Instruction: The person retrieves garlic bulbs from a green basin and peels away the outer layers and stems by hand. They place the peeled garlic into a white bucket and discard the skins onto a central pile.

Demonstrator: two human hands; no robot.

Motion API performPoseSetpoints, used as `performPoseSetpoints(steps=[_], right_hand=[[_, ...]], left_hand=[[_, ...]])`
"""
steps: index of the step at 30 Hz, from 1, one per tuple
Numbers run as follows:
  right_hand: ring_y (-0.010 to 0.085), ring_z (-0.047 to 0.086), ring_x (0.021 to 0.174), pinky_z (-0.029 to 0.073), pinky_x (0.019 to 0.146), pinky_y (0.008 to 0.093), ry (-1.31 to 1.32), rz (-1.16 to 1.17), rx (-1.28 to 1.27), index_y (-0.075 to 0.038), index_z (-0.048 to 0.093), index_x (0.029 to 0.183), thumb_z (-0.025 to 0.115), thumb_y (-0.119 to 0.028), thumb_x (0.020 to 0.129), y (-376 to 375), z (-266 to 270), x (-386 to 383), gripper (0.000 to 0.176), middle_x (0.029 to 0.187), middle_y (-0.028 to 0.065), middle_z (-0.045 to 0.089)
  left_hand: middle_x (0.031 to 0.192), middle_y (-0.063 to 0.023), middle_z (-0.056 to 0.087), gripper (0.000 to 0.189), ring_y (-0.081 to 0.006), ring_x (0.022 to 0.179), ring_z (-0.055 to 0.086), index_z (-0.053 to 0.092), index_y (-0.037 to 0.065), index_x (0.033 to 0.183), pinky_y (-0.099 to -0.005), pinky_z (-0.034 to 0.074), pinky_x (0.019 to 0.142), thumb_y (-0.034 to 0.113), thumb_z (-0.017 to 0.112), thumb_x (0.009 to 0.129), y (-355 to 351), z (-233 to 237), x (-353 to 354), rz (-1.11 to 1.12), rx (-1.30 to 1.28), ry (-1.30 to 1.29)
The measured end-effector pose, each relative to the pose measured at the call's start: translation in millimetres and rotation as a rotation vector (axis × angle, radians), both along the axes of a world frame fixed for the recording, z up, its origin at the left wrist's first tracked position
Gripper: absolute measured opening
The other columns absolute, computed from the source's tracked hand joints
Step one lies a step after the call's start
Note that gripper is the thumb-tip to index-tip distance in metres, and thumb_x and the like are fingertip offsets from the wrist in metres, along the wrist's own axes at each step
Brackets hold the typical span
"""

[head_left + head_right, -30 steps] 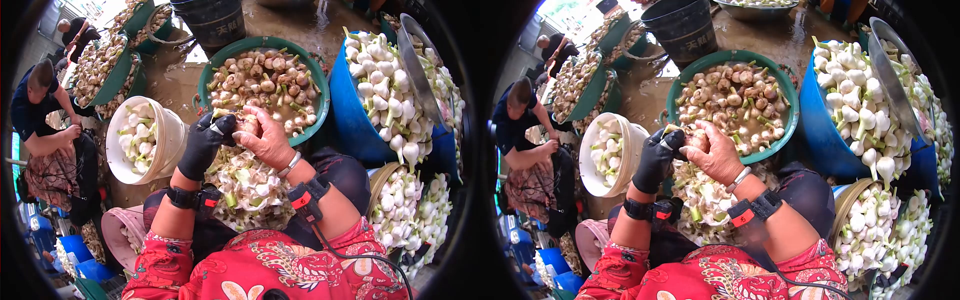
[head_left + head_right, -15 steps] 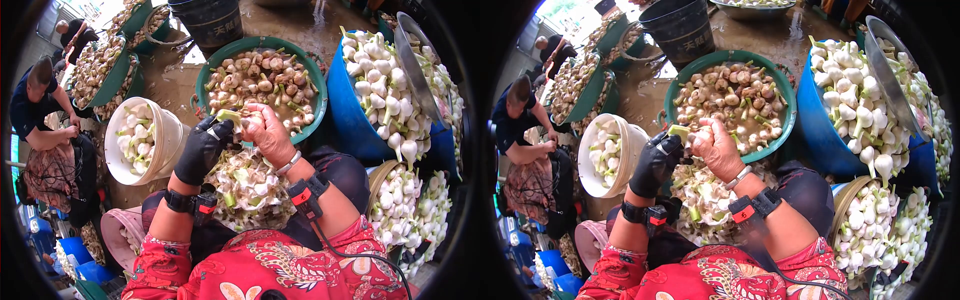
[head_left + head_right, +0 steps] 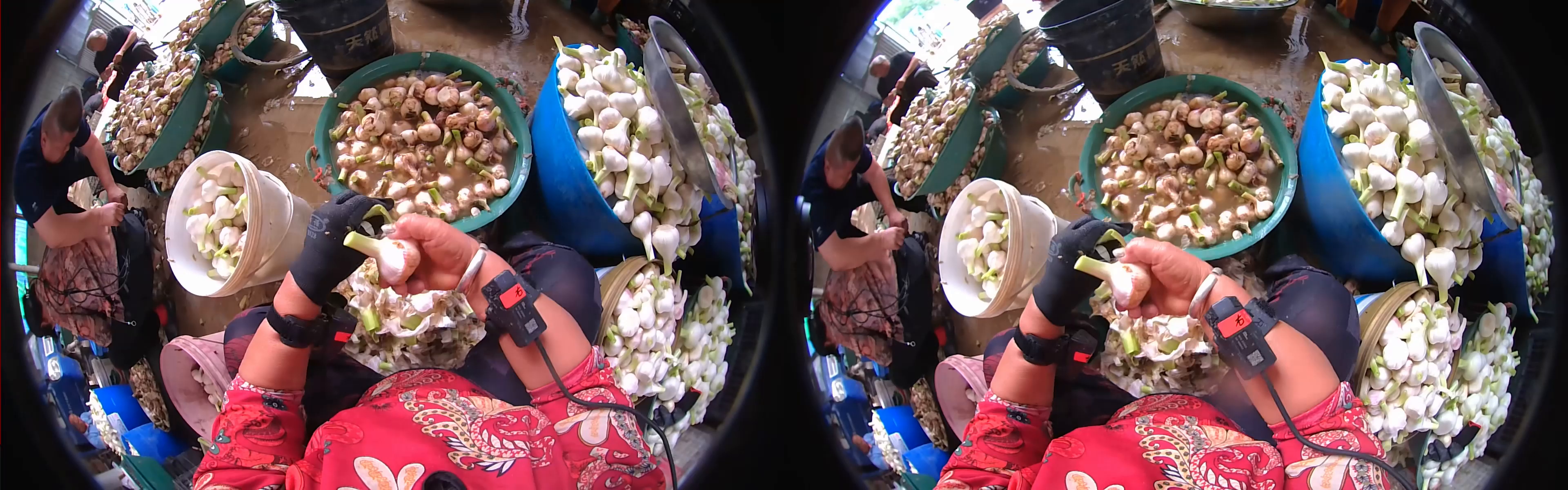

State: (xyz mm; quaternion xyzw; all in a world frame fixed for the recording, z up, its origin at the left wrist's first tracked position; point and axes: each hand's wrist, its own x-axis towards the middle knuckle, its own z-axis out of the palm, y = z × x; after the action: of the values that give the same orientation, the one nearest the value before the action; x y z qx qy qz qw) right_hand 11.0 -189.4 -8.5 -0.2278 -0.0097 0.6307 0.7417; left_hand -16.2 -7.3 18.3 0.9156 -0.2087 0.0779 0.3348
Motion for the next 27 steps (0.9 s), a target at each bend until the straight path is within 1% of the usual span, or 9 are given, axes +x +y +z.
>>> performPoseSetpoints(steps=[5,14,16,18,19,23,24,25,27], right_hand=[[0.0215,0.061,0.061,0.048,0.051,0.0286,-0.091,-0.259,-0.209,-0.004,0.060,0.089,0.050,-0.034,0.085,-10,6,11,0.032,0.072,0.0093,0.062],[0.0216,0.061,0.065,0.049,0.058,0.0344,-0.571,-0.481,-0.350,-0.007,0.058,0.089,0.057,-0.018,0.086,8,-3,12,0.012,0.073,0.0091,0.060],[0.0272,0.058,0.070,0.046,0.063,0.0364,-1.446,-1.055,-0.512,-0.005,0.058,0.089,0.055,-0.011,0.082,20,4,8,0.010,0.074,0.0119,0.058],[0.0318,0.054,0.074,0.043,0.069,0.0407,-1.779,-1.033,-0.590,-0.005,0.058,0.089,0.053,-0.007,0.075,10,23,5,0.015,0.074,0.0129,0.055],[0.0319,0.053,0.074,0.043,0.070,0.0417,-1.988,-1.023,-0.600,-0.005,0.059,0.089,0.053,-0.007,0.073,8,30,2,0.017,0.074,0.0121,0.054],[0.0353,0.063,0.083,0.050,0.074,0.0437,-1.833,0.272,-0.505,-0.011,0.063,0.110,0.051,-0.005,0.075,17,-5,-35,0.038,0.087,0.0197,0.065],[0.0365,0.063,0.086,0.050,0.076,0.0432,-1.727,0.516,-0.547,-0.010,0.062,0.113,0.055,-0.008,0.075,18,-13,-37,0.038,0.090,0.0194,0.065],[0.0365,0.063,0.086,0.050,0.076,0.0432,-1.732,0.518,-0.543,-0.010,0.062,0.113,0.055,-0.008,0.075,14,-17,-34,0.038,0.090,0.0194,0.065],[0.0352,0.062,0.079,0.050,0.070,0.0410,-1.765,0.136,-0.634,-0.004,0.060,0.105,0.066,-0.012,0.073,0,-22,-26,0.033,0.085,0.0194,0.064]], left_hand=[[0.087,-0.0047,0.063,0.043,-0.0133,0.071,0.059,0.052,0.002,0.126,-0.0266,0.050,0.063,0.007,0.059,0.083,17,1,-9,0.197,-0.986,0.801],[0.080,-0.0044,0.063,0.018,-0.0111,0.065,0.057,0.063,0.000,0.101,-0.0262,0.050,0.061,0.008,0.059,0.086,-6,10,-8,0.251,-0.926,0.744],[0.080,-0.0045,0.062,0.016,-0.0107,0.064,0.057,0.063,0.000,0.099,-0.0258,0.049,0.058,0.008,0.058,0.086,3,7,-5,0.264,-0.964,0.779],[0.084,-0.0060,0.062,0.015,-0.0109,0.063,0.057,0.063,-0.001,0.097,-0.0247,0.048,0.053,0.008,0.057,0.086,21,-2,0,0.026,-0.417,0.117],[0.085,-0.0078,0.061,0.016,-0.0115,0.062,0.058,0.062,-0.003,0.097,-0.0238,0.048,0.052,0.004,0.055,0.085,31,-1,3,0.164,-0.590,0.321],[0.081,-0.0075,0.059,0.023,-0.0132,0.069,0.060,0.059,0.000,0.107,-0.0257,0.051,0.059,-0.002,0.050,0.086,53,7,5,0.127,0.014,-0.179],[0.082,-0.0074,0.060,0.022,-0.0136,0.070,0.061,0.060,0.000,0.107,-0.0263,0.051,0.061,0.001,0.052,0.086,52,9,3,0.184,-0.341,0.014],[0.082,-0.0073,0.060,0.022,-0.0140,0.072,0.062,0.061,0.000,0.107,-0.0270,0.051,0.063,0.004,0.053,0.087,48,8,1,0.240,-0.701,0.211],[0.081,-0.0062,0.061,0.022,-0.0144,0.073,0.062,0.062,0.000,0.106,-0.0274,0.051,0.064,0.008,0.054,0.087,38,17,-2,0.212,-0.507,0.079]])
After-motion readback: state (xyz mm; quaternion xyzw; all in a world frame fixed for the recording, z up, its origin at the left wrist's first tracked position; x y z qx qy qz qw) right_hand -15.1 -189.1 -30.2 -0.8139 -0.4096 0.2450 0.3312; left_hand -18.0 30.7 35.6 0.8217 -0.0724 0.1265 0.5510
